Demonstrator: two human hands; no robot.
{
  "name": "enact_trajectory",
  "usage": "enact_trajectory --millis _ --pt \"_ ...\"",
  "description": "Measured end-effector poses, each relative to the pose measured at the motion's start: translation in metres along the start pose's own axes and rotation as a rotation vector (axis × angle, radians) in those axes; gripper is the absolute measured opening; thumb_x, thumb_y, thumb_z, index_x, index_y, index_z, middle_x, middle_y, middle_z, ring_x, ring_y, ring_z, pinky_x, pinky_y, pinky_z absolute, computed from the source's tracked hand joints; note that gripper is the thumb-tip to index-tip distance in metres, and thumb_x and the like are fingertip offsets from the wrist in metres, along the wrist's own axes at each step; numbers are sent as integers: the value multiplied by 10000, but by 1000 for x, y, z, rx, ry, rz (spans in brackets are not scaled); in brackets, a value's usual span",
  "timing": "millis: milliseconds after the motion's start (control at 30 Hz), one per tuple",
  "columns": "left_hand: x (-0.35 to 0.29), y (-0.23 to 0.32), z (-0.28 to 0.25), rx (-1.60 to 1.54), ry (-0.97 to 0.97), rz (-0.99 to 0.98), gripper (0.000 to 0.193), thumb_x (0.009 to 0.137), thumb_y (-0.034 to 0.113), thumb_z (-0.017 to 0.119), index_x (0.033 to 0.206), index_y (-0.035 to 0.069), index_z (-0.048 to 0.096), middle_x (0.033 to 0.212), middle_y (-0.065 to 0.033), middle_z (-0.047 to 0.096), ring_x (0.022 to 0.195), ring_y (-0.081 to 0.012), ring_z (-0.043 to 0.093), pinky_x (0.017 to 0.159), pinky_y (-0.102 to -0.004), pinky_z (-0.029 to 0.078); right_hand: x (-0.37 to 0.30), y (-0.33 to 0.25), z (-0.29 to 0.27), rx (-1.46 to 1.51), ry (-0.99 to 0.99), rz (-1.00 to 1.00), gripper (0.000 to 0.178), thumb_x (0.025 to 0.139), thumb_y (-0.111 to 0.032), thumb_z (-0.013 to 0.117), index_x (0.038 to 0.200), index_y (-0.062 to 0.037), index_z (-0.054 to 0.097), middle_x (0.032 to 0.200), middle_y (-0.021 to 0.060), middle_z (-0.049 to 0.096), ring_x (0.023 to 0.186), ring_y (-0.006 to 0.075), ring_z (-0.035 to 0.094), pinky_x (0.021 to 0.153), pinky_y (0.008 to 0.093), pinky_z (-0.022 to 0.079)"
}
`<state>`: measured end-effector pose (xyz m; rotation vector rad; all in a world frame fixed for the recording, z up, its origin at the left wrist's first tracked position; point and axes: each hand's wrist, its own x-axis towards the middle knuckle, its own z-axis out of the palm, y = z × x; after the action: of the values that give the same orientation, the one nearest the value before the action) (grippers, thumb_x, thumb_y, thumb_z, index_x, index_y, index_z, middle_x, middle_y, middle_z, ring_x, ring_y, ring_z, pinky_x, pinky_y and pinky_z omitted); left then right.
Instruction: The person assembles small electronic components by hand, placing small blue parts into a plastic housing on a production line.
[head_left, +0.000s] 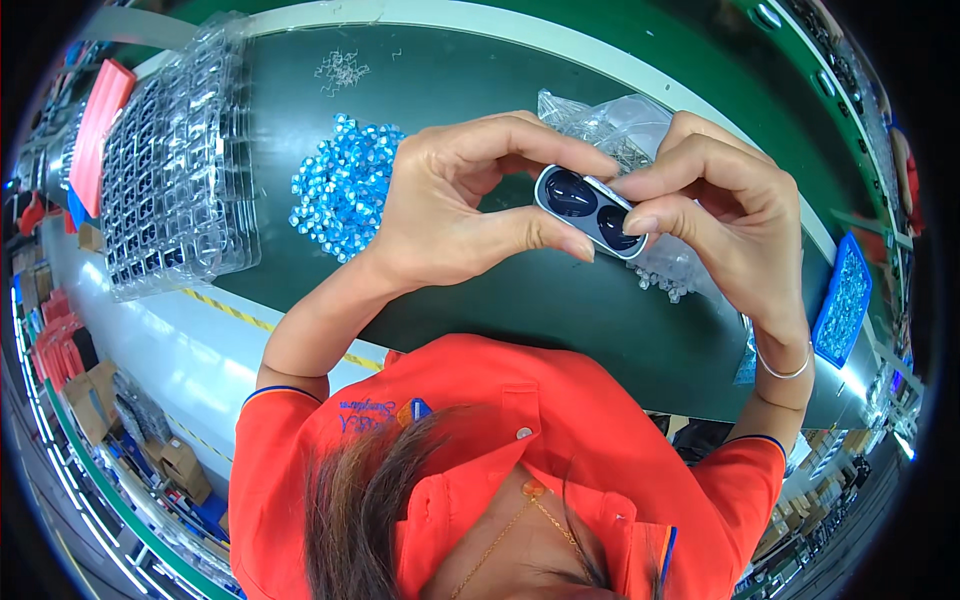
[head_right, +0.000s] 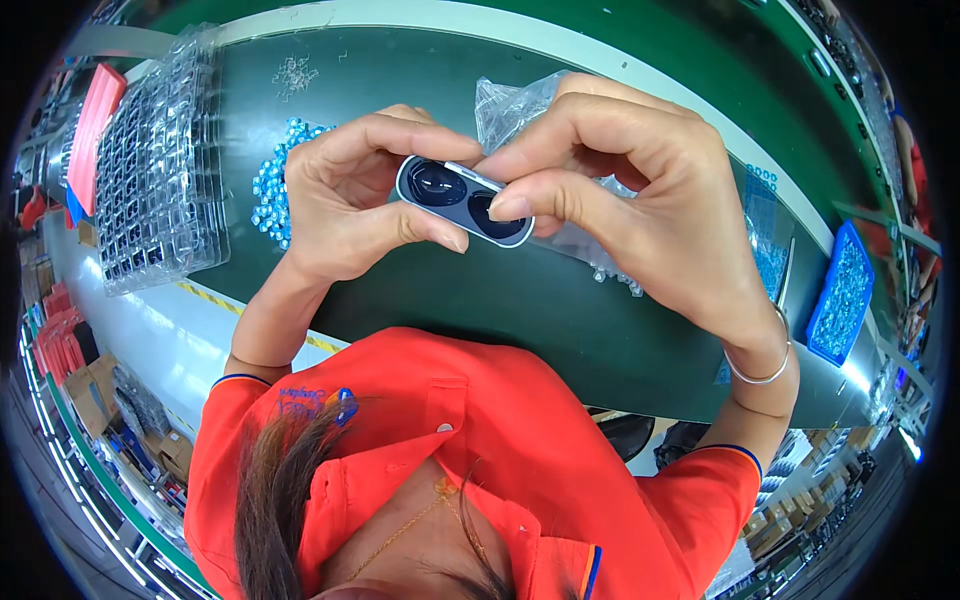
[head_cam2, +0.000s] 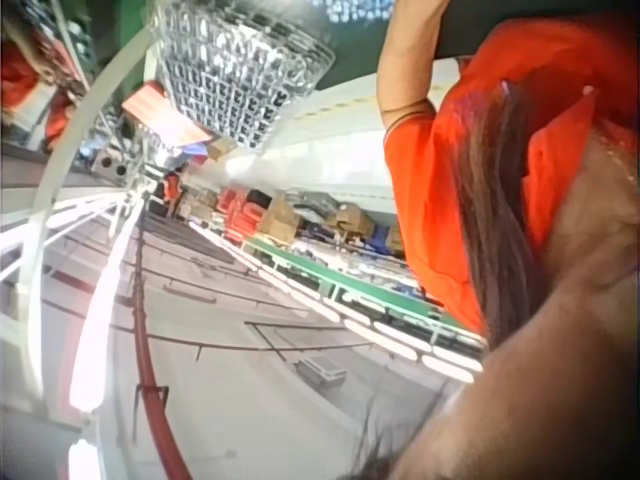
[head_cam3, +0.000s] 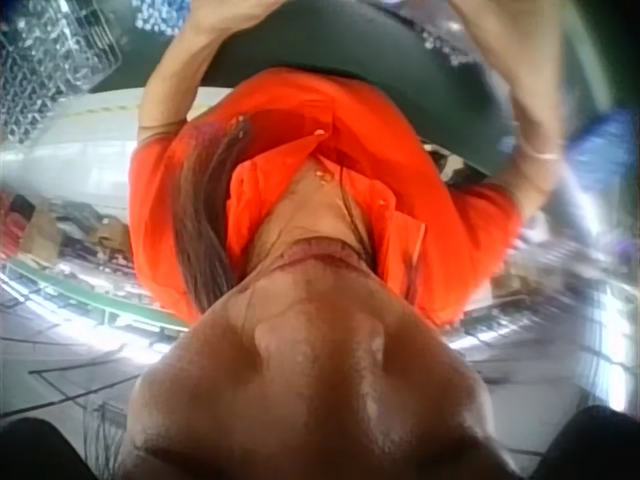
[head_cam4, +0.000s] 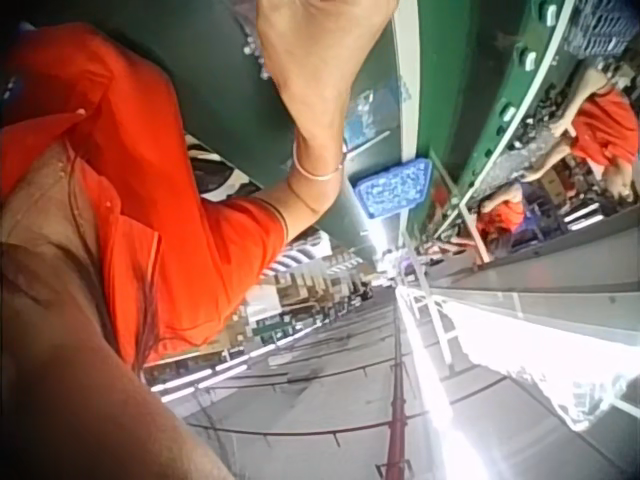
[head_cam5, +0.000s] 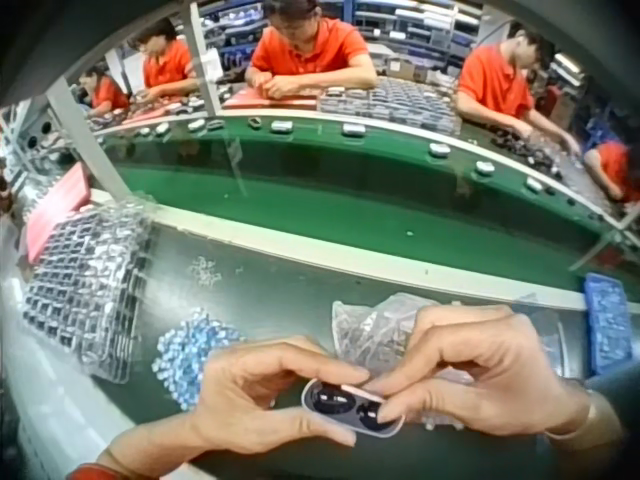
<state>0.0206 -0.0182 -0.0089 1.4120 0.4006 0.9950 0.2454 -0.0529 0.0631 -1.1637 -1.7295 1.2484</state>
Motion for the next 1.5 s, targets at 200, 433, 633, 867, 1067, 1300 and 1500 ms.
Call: enact_trajectory --millis 200,433,633,867,1067,1300,1500 --pt "11 3 -1 4 10 -25 421 713 -67 837 1110 -42 697 1062 -125 709 1001 -185 684 910 -315 559 -1 1 3 5 103 23 178 776 40 770 949 36 729 857 47 574 795 116 606 684 243 523" --pt "39 -5 -7 -78 47 -102 440 733 -71 818 1142 -56 657 1068 -125 707 988 -164 675 892 -304 560 6 11 -13 -17 190 -110 218 844 44 715 1061 30 698 942 68 591 822 119 628 733 243 522" --pt "199 -33 -56 443 179 26 409 777 114 835 1106 -47 652 946 -102 730 877 -143 690 788 -275 552 -30 -7 -57 96 378 -107 240 893 24 656 1134 24 661 994 83 588 857 136 635 784 254 508" --pt "355 -179 -199 1135 405 238 439 673 315 892 943 29 698 903 -145 729 858 -295 707 771 -380 555 -140 12 -86 -411 519 183 243 927 -59 615 1145 49 623 996 70 579 893 142 614 793 262 502" --pt "368 -252 -188 1514 249 173 611 838 615 646 1191 117 670 1222 -204 654 1134 -398 615 957 -492 498 -331 70 -142 -613 1124 643 273 988 -208 624 1173 -7 610 923 23 617 848 93 583 758 237 476" --pt "284 -114 -230 1028 64 179 461 920 271 724 1283 9 612 1260 -131 652 1175 -256 607 1029 -349 449 -455 208 -294 -69 1570 808 493 893 -407 737 1099 19 599 942 118 652 714 210 675 616 339 610" --pt "131 9 -71 802 -34 -185 401 965 177 656 1317 -6 594 1260 -71 634 1185 -155 579 1034 -287 417 -459 233 -300 251 1642 731 318 894 -234 722 1075 -9 588 887 113 637 683 228 664 569 347 622"
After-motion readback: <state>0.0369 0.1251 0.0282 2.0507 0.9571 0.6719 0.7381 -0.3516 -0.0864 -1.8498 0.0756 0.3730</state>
